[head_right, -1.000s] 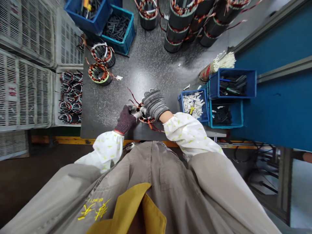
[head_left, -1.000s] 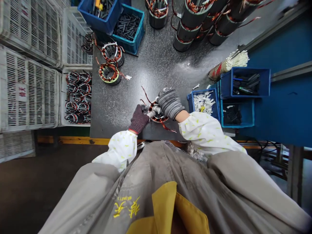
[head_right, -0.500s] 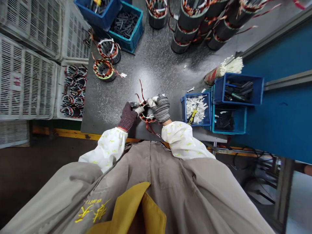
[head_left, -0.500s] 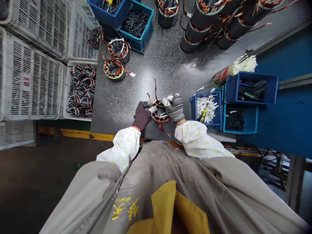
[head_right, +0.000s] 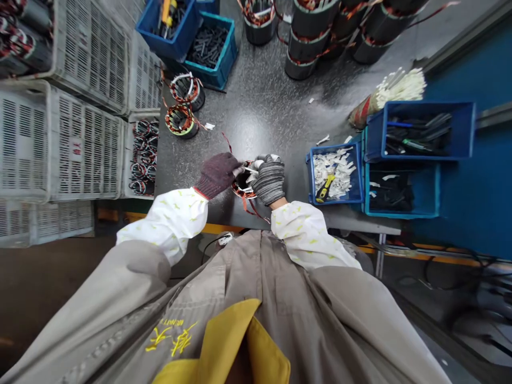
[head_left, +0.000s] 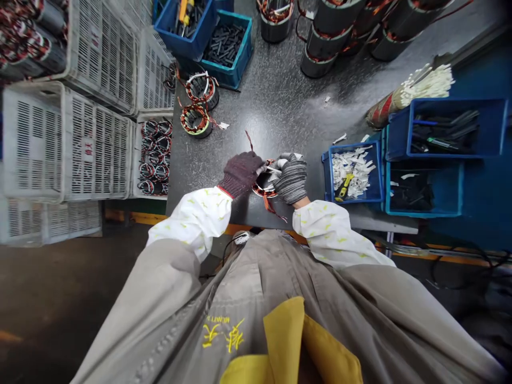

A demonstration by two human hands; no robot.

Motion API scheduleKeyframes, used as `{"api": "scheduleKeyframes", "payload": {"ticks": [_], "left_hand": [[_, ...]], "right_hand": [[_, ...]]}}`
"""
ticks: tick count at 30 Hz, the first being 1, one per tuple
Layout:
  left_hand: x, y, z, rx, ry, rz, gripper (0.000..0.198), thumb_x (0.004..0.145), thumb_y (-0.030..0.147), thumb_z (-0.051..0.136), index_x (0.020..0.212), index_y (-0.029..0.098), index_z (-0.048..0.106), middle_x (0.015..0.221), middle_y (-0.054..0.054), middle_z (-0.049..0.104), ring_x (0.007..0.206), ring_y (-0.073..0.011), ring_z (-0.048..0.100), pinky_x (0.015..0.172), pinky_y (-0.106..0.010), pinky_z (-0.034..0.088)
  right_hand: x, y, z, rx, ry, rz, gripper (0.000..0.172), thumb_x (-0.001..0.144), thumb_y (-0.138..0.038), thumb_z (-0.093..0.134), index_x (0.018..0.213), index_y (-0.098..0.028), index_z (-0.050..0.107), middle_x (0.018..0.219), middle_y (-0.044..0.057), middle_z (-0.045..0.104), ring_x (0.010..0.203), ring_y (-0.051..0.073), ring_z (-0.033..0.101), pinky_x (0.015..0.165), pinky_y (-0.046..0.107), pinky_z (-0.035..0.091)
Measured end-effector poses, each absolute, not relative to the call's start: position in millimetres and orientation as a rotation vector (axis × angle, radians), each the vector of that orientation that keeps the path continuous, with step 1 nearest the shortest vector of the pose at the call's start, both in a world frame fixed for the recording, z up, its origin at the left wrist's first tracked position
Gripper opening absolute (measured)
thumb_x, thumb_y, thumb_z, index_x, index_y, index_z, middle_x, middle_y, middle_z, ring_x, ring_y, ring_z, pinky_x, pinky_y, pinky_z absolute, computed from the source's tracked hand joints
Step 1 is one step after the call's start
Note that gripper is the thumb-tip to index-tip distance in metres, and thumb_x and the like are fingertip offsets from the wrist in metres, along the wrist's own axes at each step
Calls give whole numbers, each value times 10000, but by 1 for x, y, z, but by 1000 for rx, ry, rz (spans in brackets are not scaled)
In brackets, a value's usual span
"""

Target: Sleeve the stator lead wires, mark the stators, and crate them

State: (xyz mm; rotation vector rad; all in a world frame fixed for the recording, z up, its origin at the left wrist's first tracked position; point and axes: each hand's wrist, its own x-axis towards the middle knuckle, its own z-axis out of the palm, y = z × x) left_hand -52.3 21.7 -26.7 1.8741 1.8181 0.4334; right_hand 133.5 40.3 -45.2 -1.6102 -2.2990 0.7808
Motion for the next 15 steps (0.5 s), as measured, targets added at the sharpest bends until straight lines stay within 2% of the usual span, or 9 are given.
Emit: {"api": "scheduleKeyframes", "payload": {"ticks": [3,6,8,10,12,15], "left_hand": [[-48,12,-45,1332,1920,838,137,987,344,749,917,227,750,950,-44,766,951,-220,721,899,-339,545],[-43,5,-61,531,1881,1217,227,1020,383,691,860,227,649,759,20,659,649,-135,600,672,-275,494],[-42,0,-63,251,1762,1323,259,1024,426,685,869,228,624,735,33,636,583,-108,553,612,-252,467],[-44,-8,-55,255,1648,1360,309,999,526,726,939,228,670,821,-3,719,667,-119,649,668,-253,530],[-48,-18,-38,375,1551,1334,468,968,693,717,1055,233,733,976,-73,809,859,-184,773,791,-311,619],[-56,-34,-8,642,1439,1151,744,964,906,521,1173,241,782,1120,-148,848,1096,-295,826,943,-444,676]], "right_hand": [[128,36,-55,-1635,-2197,781,239,823,-167,686,1033,-183,800,1297,155,759,1227,362,659,1169,534,528],[125,36,-62,-1672,-2128,774,229,810,-155,659,1000,-179,784,1253,154,760,1197,357,657,1157,551,536],[126,38,-64,-1669,-2123,782,207,811,-155,654,972,-172,783,1246,166,756,1202,360,651,1160,561,537],[131,41,-62,-1602,-2155,815,174,828,-195,683,962,-177,793,1240,173,755,1198,361,654,1157,559,545],[137,43,-52,-1506,-2154,843,208,854,-265,735,1028,-187,817,1233,164,764,1199,357,664,1152,553,554],[141,40,-25,-1311,-2118,817,313,929,-358,766,1203,-222,835,1283,137,772,1287,350,660,1200,549,526]]}}
